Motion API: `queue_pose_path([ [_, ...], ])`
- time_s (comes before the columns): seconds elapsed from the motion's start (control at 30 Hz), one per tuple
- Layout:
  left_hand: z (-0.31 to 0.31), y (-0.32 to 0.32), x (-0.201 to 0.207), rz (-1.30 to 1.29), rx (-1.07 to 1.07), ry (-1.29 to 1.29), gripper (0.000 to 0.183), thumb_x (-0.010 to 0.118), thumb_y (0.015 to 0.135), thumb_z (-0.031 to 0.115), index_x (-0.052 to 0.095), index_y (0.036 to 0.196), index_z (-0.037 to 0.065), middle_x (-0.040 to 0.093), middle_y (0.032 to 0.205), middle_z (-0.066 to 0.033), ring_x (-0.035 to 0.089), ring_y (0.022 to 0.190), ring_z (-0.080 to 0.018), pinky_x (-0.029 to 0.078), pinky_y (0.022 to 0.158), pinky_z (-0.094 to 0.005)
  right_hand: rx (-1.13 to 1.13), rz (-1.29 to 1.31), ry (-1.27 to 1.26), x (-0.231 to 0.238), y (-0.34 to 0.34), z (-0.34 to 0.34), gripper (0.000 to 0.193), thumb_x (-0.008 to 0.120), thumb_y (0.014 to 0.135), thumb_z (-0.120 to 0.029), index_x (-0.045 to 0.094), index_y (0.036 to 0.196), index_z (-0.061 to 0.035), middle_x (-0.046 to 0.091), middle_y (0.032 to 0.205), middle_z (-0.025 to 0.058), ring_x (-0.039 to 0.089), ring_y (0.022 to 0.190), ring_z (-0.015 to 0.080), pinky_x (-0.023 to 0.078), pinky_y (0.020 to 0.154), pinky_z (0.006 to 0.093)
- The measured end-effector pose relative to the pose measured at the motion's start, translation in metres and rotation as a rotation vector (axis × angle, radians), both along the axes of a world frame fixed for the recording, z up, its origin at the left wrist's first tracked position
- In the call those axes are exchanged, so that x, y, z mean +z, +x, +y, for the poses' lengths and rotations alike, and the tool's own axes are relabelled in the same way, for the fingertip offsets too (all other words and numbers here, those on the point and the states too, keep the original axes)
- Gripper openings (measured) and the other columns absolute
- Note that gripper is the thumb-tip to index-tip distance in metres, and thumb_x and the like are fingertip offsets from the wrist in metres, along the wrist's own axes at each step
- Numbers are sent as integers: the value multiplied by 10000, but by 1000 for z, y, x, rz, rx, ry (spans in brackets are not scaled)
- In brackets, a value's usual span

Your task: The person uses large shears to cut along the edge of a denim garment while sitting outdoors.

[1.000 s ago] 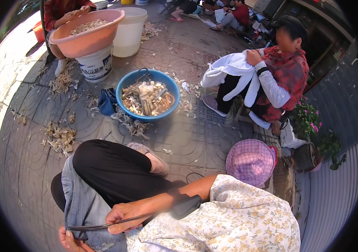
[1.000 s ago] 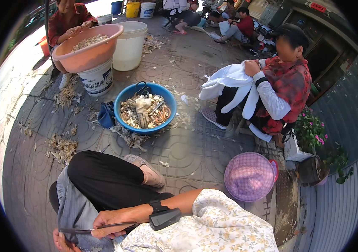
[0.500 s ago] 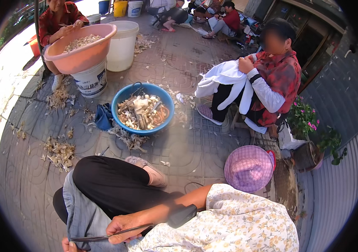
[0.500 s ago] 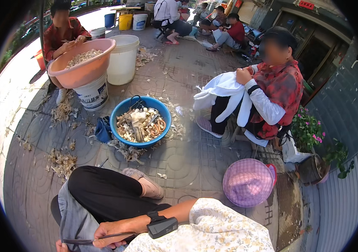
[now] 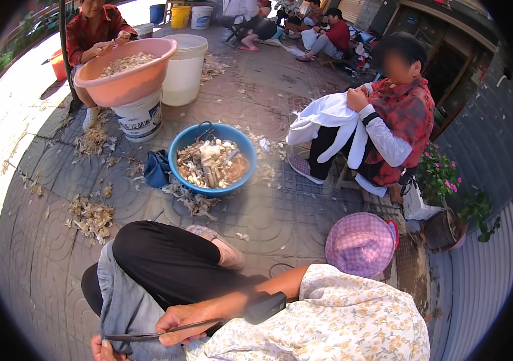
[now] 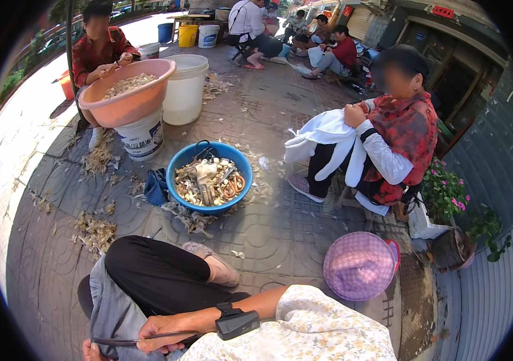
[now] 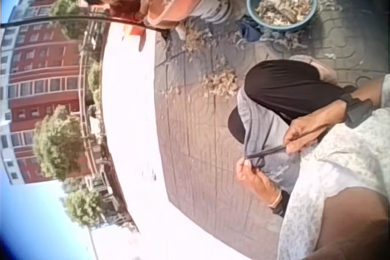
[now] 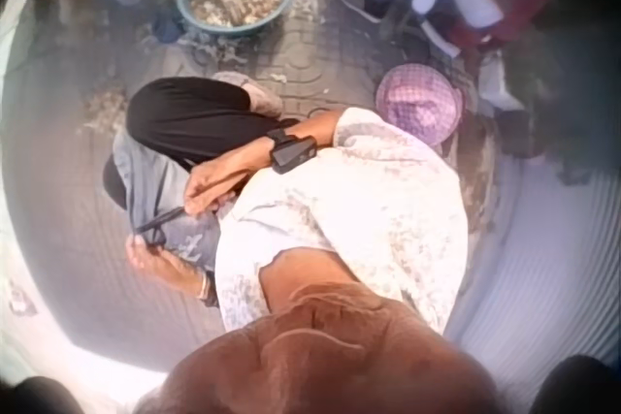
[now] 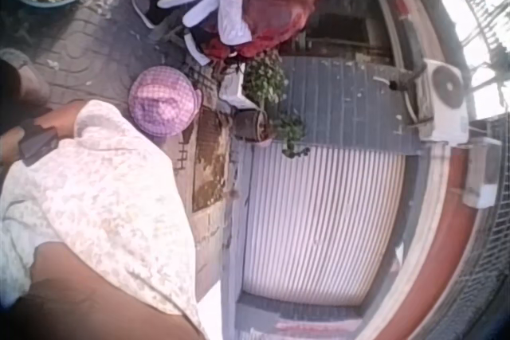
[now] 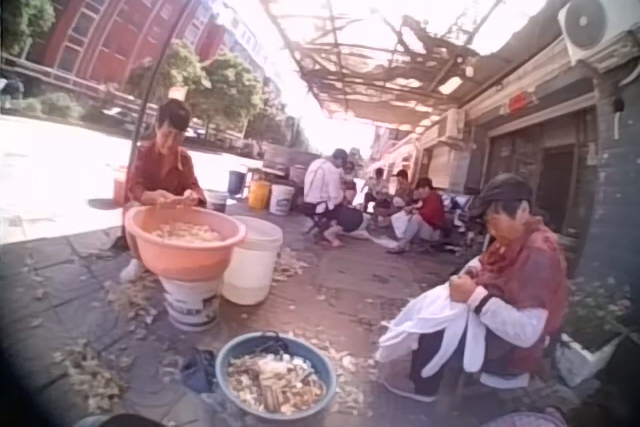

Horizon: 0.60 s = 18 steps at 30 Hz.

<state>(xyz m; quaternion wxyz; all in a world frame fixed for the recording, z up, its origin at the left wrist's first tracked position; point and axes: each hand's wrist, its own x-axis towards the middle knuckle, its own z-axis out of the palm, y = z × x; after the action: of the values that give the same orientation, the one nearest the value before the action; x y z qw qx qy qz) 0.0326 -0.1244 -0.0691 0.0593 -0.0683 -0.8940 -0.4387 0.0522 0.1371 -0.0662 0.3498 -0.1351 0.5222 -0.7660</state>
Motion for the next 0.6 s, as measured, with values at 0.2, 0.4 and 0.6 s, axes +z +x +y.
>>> queue_pose_path([
  [0.2,1,2,0,-7,4,39,328,482,941,263,526,1149,14,540,1123,-183,507,1035,-339,378,895,-426,9,45,46,-7,-2,-3,510,522,891,-556,570,816,-54,495,581,-10,436,406,52,350,371,216],
  [0.4,4,3,0,-22,12,79,297,498,925,247,532,1110,18,545,1066,-156,513,982,-296,383,850,-388,19,28,39,-8,-1,-2,507,526,888,-557,571,817,-58,491,585,-13,431,410,49,353,373,216],
  [0.6,5,1,0,-59,27,148,266,514,909,230,538,1072,22,550,1009,-129,519,929,-253,389,805,-351,22,21,7,-11,-1,-2,518,541,874,-575,572,817,-61,487,583,-14,429,411,46,350,368,216],
])
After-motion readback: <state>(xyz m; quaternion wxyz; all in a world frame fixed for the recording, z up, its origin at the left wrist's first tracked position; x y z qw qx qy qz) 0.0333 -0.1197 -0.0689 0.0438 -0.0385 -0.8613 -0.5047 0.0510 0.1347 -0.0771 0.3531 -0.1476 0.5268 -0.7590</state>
